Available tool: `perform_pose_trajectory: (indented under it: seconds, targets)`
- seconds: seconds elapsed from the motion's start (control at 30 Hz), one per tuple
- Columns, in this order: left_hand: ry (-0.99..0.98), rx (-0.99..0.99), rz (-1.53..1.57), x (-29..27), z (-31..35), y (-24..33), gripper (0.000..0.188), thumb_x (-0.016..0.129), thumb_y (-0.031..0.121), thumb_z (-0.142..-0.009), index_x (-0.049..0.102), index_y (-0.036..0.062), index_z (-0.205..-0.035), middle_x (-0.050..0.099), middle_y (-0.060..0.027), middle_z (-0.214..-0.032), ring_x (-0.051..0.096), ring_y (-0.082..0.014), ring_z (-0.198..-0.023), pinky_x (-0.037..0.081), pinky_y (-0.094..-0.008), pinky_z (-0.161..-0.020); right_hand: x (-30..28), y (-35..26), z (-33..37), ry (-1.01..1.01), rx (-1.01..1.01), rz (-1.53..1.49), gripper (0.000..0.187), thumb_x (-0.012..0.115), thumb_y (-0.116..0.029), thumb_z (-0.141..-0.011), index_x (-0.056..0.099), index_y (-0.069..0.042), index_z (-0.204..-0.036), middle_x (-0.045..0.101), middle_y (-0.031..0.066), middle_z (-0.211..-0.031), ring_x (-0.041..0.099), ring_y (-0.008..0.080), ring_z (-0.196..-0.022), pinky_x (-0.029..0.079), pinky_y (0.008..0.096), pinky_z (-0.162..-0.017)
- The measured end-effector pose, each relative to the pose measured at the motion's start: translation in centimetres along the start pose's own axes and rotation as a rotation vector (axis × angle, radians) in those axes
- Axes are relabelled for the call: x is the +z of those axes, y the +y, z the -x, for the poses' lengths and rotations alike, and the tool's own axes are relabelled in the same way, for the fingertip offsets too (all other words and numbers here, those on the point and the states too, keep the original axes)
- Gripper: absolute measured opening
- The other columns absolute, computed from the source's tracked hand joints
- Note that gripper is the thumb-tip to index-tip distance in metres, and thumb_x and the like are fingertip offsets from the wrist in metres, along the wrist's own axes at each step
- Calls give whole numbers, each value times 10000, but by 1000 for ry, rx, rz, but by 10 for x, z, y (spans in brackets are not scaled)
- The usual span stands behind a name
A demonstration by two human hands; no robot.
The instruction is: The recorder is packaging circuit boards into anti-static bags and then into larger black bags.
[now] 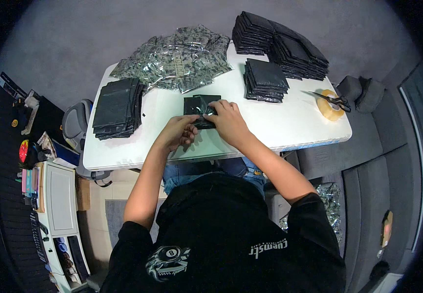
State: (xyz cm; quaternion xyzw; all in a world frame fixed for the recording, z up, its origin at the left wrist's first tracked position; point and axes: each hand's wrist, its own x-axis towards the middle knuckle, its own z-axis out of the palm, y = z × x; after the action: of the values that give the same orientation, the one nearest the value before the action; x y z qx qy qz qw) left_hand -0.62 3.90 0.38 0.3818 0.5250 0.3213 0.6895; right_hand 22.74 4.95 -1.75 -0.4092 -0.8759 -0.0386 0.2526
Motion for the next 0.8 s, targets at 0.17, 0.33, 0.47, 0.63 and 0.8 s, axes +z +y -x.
perform_pose_trajectory:
  seconds: [0.17, 0.33, 0.47, 0.63, 0.8]
  targets:
    - [27, -8, -32, 4, 1, 4, 387, 569, 315, -1115, 668, 62, -1389, 658, -42, -743, 605, -140, -568, 450, -280, -476, 5, -2, 8, -84, -18, 159, 410, 600, -124, -969, 752, -106, -1350, 633, 175, -1467, 559, 315, -1340, 403, 512, -1112]
    - [37, -15, -108, 2, -1, 10, 372, 657, 360, -1063, 698, 25, -1219, 704, -89, -762, 612, -156, -482, 484, -341, -376, 6, -9, 13, -126, 22, 243, 469, 573, -135, -982, 677, -40, -1430, 611, 189, -1512, 562, 319, -1345, 391, 542, -1145]
    - [61, 0, -232, 1, -1, 17, 388, 661, 366, -1060, 719, 4, -1188, 723, -118, -760, 624, -174, -473, 495, -372, -368, 4, -11, 11, -127, 21, 246, 468, 568, -139, -985, 675, -38, -1430, 611, 189, -1513, 564, 318, -1347, 399, 548, -1144]
    - [450, 218, -649, 4, 0, 17, 367, 679, 326, -1045, 766, -4, -1179, 740, -148, -752, 651, -245, -491, 562, -414, -474, 4, -11, 10, -153, 31, 231, 466, 575, -141, -979, 679, -34, -1420, 606, 190, -1516, 567, 317, -1346, 409, 550, -1134]
    - [472, 637, -1154, 32, 22, -8, 409, 664, 331, -1041, 730, 78, -1357, 719, -182, -1348, 614, -383, -1343, 501, -527, -1102, -1, -13, 13, -199, 54, 228, 485, 582, -163, -979, 660, -16, -1435, 592, 191, -1532, 554, 332, -1378, 402, 563, -1141]
